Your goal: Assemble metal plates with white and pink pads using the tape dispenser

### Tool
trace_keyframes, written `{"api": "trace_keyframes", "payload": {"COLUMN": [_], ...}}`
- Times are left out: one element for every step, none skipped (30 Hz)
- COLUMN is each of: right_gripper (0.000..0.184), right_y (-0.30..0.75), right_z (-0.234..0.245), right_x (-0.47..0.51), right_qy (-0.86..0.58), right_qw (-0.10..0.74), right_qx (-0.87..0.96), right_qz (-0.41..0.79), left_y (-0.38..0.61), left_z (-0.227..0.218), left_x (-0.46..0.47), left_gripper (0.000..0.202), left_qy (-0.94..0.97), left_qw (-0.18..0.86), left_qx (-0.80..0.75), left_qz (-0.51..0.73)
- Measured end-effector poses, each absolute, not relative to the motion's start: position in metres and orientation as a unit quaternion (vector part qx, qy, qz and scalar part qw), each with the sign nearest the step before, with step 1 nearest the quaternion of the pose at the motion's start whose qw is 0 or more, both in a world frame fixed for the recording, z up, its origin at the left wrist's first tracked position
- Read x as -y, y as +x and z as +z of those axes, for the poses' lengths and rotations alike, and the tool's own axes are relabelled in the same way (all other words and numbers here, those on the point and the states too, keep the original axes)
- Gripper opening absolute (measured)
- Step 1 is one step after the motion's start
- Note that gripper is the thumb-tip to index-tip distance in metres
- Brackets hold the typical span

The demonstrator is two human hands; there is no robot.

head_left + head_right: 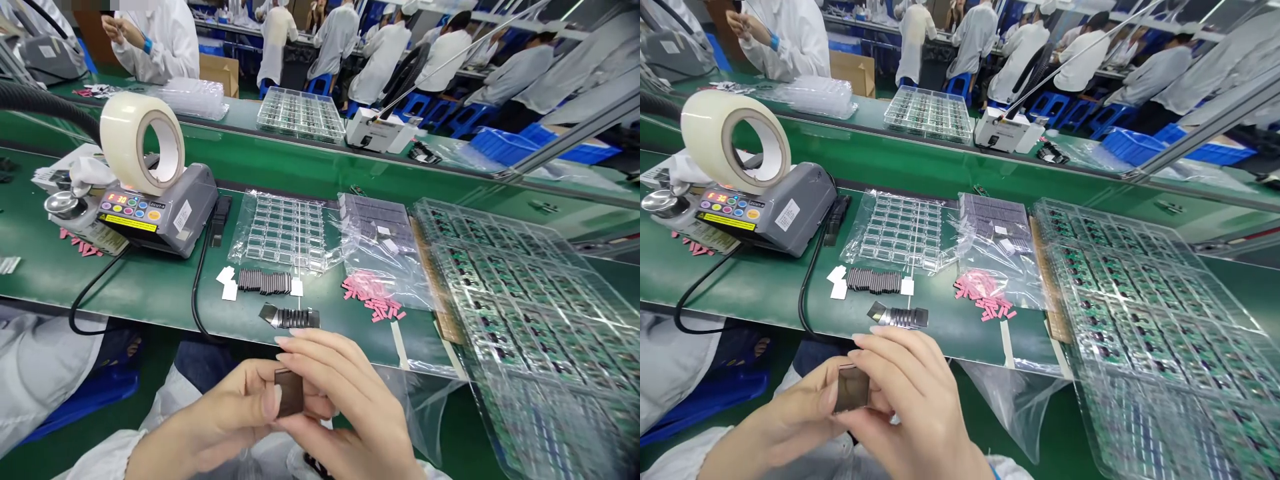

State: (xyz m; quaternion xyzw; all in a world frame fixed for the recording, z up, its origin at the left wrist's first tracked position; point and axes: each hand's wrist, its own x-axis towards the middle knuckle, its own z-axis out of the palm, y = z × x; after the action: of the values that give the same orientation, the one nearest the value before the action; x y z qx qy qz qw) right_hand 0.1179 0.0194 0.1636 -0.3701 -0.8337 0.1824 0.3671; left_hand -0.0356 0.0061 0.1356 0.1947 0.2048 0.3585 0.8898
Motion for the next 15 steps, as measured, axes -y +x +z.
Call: {"api": "trace_keyframes", "payload": {"right_gripper": [0.031, 0.035, 0.04, 0.043, 0.041, 0.034, 0.024, 0.015, 0.016, 0.021, 0.023, 0.022, 0.02, 0.019, 0.017], "right_y": [0.117, 0.117, 0.117, 0.118, 0.119, 0.12, 0.12, 0.121, 0.122, 0.122, 0.123, 0.123, 0.124, 0.125, 0.126], "right_z": [0.164, 0.164, 0.164, 0.164, 0.163, 0.163, 0.163, 0.164, 0.164, 0.165, 0.166, 0.167, 0.167, 0.168, 0.168], "right_x": [-0.02, -0.02, -0.02, -0.018, -0.017, -0.015, -0.013, -0.011, -0.011, -0.01, -0.01, -0.011, -0.012, -0.012, -0.013], "right_qy": [-0.364, -0.36, -0.358, -0.361, -0.37, -0.383, -0.398, -0.412, -0.424, -0.432, -0.434, -0.433, -0.43, -0.426, -0.422], "right_qw": [0.365, 0.364, 0.37, 0.382, 0.399, 0.418, 0.434, 0.445, 0.448, 0.446, 0.444, 0.442, 0.439, 0.438, 0.436], "right_qx": [0.836, 0.835, 0.829, 0.818, 0.801, 0.783, 0.769, 0.761, 0.758, 0.759, 0.762, 0.765, 0.769, 0.772, 0.776], "right_qz": [0.19, 0.201, 0.217, 0.236, 0.25, 0.255, 0.249, 0.233, 0.213, 0.195, 0.184, 0.179, 0.177, 0.174, 0.17], "left_y": [-0.035, -0.035, -0.036, -0.036, -0.036, -0.035, -0.035, -0.034, -0.033, -0.033, -0.032, -0.032, -0.033, -0.033, -0.034], "left_z": [0.136, 0.137, 0.138, 0.139, 0.139, 0.139, 0.139, 0.139, 0.138, 0.138, 0.138, 0.138, 0.138, 0.139, 0.14], "left_x": [-0.005, -0.005, -0.004, -0.003, -0.002, -0.001, 0.001, 0.002, 0.004, 0.006, 0.007, 0.008, 0.009, 0.01, 0.011], "left_gripper": [0.039, 0.038, 0.038, 0.037, 0.037, 0.037, 0.036, 0.034, 0.032, 0.03, 0.03, 0.03, 0.03, 0.03, 0.032], "left_qy": [0.189, 0.182, 0.175, 0.167, 0.162, 0.16, 0.164, 0.175, 0.191, 0.207, 0.224, 0.241, 0.258, 0.275, 0.292], "left_qw": [0.889, 0.889, 0.888, 0.886, 0.882, 0.876, 0.869, 0.86, 0.849, 0.839, 0.831, 0.823, 0.816, 0.81, 0.805], "left_qx": [-0.199, -0.196, -0.196, -0.201, -0.209, -0.218, -0.226, -0.23, -0.228, -0.226, -0.225, -0.227, -0.232, -0.24, -0.248], "left_qz": [0.366, 0.372, 0.377, 0.382, 0.391, 0.4, 0.409, 0.422, 0.436, 0.449, 0.458, 0.462, 0.463, 0.459, 0.453]}}
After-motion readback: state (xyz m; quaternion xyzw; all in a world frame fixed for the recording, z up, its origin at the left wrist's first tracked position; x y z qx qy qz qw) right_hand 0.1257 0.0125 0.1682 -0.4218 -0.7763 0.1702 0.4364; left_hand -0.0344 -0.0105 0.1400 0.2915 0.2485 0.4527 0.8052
